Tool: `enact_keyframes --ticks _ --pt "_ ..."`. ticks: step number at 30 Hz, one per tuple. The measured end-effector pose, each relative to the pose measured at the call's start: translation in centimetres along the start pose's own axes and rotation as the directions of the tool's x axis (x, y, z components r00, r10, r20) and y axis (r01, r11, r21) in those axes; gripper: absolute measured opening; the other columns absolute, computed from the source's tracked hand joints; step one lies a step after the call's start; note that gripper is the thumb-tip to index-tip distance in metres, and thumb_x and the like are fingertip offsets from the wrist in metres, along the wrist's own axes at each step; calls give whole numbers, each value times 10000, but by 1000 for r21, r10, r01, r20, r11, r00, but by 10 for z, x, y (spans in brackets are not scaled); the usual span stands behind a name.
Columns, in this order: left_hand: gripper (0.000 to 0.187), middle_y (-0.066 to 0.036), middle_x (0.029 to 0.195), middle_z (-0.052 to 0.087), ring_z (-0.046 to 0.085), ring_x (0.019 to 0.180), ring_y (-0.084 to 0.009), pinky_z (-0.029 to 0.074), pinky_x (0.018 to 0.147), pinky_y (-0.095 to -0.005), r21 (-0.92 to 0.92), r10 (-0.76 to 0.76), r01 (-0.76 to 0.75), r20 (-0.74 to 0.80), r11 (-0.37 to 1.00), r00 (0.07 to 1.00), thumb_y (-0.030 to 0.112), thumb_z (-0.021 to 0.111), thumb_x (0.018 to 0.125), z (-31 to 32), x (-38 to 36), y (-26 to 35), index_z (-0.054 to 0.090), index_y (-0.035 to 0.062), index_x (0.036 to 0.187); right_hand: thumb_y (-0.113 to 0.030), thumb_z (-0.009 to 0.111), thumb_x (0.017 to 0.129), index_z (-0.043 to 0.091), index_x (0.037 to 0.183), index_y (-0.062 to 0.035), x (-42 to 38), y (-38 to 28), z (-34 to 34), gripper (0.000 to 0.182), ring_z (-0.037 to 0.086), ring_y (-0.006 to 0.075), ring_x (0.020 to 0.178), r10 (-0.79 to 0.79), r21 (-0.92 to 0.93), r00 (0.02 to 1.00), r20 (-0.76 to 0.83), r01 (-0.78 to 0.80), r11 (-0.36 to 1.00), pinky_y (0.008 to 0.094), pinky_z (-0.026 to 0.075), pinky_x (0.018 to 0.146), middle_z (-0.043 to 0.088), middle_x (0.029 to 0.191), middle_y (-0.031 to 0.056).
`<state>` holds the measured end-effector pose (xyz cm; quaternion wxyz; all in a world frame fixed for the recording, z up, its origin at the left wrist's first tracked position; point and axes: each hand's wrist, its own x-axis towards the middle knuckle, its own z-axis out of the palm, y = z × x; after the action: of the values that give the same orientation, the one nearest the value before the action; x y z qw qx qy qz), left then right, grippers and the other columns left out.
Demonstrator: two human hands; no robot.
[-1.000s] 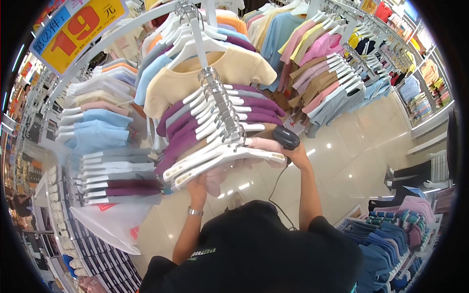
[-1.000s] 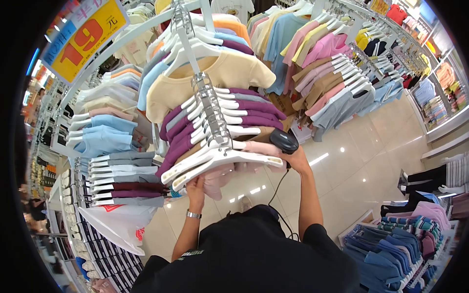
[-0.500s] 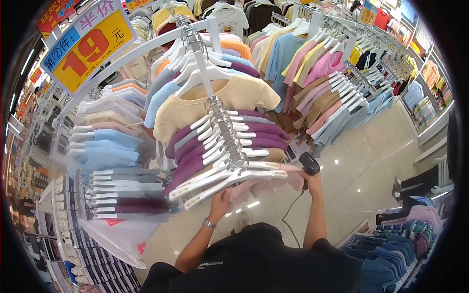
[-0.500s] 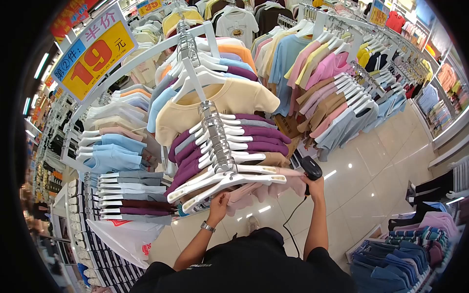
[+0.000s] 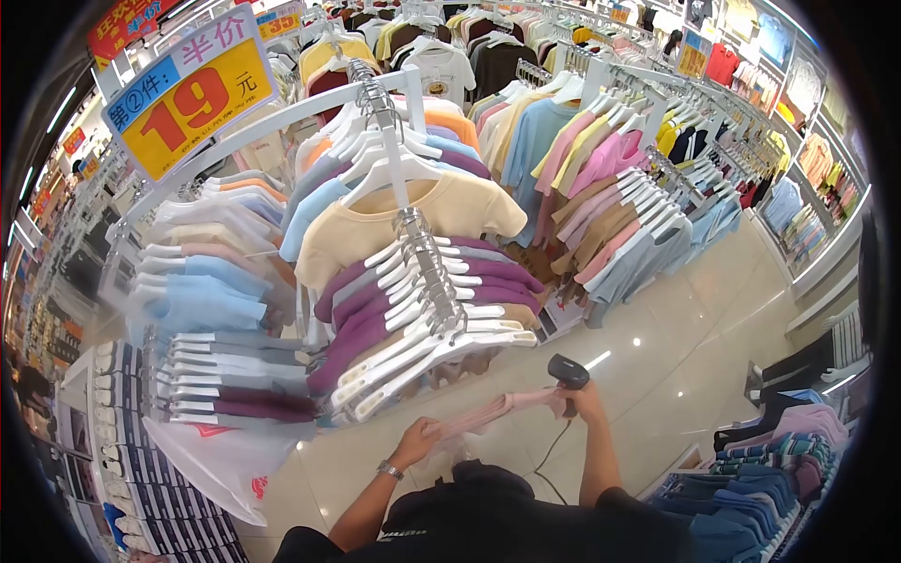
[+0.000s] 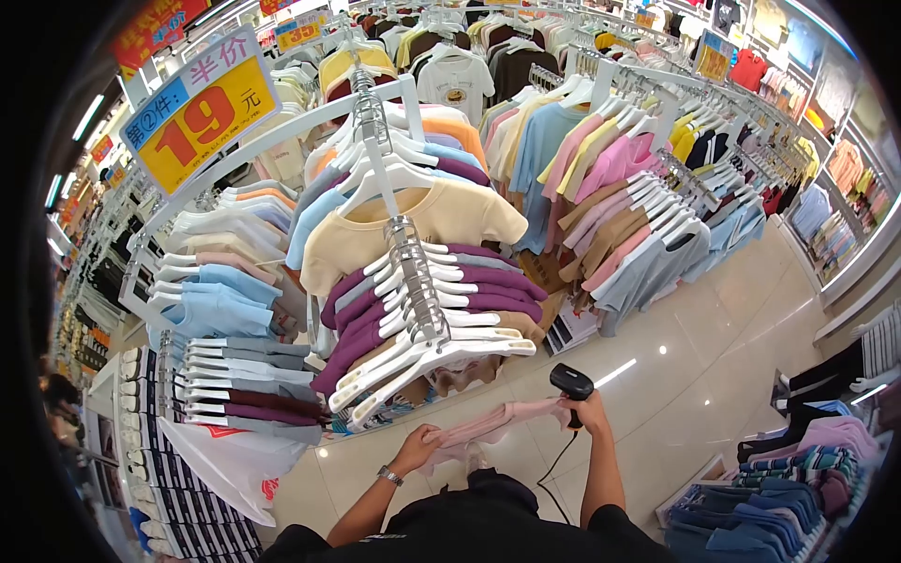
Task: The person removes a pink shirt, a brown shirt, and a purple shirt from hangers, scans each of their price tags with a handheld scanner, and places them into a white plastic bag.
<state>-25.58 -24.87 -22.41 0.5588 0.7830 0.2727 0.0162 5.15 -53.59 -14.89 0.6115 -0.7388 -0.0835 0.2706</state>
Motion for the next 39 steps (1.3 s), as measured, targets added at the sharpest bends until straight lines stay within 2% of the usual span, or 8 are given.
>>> enact_keyframes --ticks 10,14,19,25,30,33,35,39 --pt "434 -116 786 691 636 700 -152 505 636 -295 373 -218 96 301 923 928 388 729 865 -52 -108 0 688 -31 972 88 740 627 631 954 -41 -78 3 30 368 610 159 868 80 56 899 430 -115 992 286 482 828 656 890 31" --pt "413 -93 794 698 629 660 -148 494 590 -285 -180 -212 243 178 953 961 358 706 902 -46 -150 -8 685 -49 967 59 781 664 641 1011 -18 -94 5 56 382 606 160 897 206 -4 837 507 -237 972 283 478 837 649 940 38" --pt "335 -104 943 711 679 791 -179 543 701 -300 -786 -361 277 74 552 930 262 662 950 6 -192 -6 659 -58 1049 41 785 682 639 1058 -3 -141 2 112 406 604 162 919 235 18 777 584 -301 953 289 479 850 639 969 43" --pt "299 -121 1020 701 683 893 -190 542 793 -298 -895 -422 34 -176 446 889 207 644 957 25 -228 -5 647 -52 1108 51 734 677 631 1051 -3 -173 -28 144 392 605 170 903 118 9 694 710 -177 984 299 485 835 639 963 56" --pt "284 -124 1011 697 677 887 -196 550 753 -306 -797 -54 -28 -76 603 996 184 641 950 -66 -283 -34 641 -63 1090 84 732 691 633 1070 1 -190 -82 103 400 624 189 910 78 137 690 719 -250 958 320 496 851 654 971 74" --pt "342 -122 1021 701 690 887 -260 572 776 -351 -946 652 -325 -257 -17 713 271 608 960 -102 -277 -77 609 2 1171 67 700 702 612 1026 14 -192 -104 70 340 630 228 927 -93 379 506 857 -498 780 361 507 843 631 959 110" --pt "384 -118 1044 698 687 934 -267 571 814 -368 -935 559 -337 -338 -108 758 334 580 972 -112 -267 -32 579 57 1238 38 703 705 592 979 10 -204 -137 71 297 638 241 898 -310 483 373 875 -617 622 368 519 801 613 951 131" --pt "454 -115 1167 652 625 1091 -211 505 943 -349 -863 142 -80 -10 498 990 360 580 977 -39 -244 120 527 86 1336 57 715 713 623 1026 17 -208 -169 81 329 641 194 852 -119 418 671 732 -304 856 315 516 758 636 944 91"
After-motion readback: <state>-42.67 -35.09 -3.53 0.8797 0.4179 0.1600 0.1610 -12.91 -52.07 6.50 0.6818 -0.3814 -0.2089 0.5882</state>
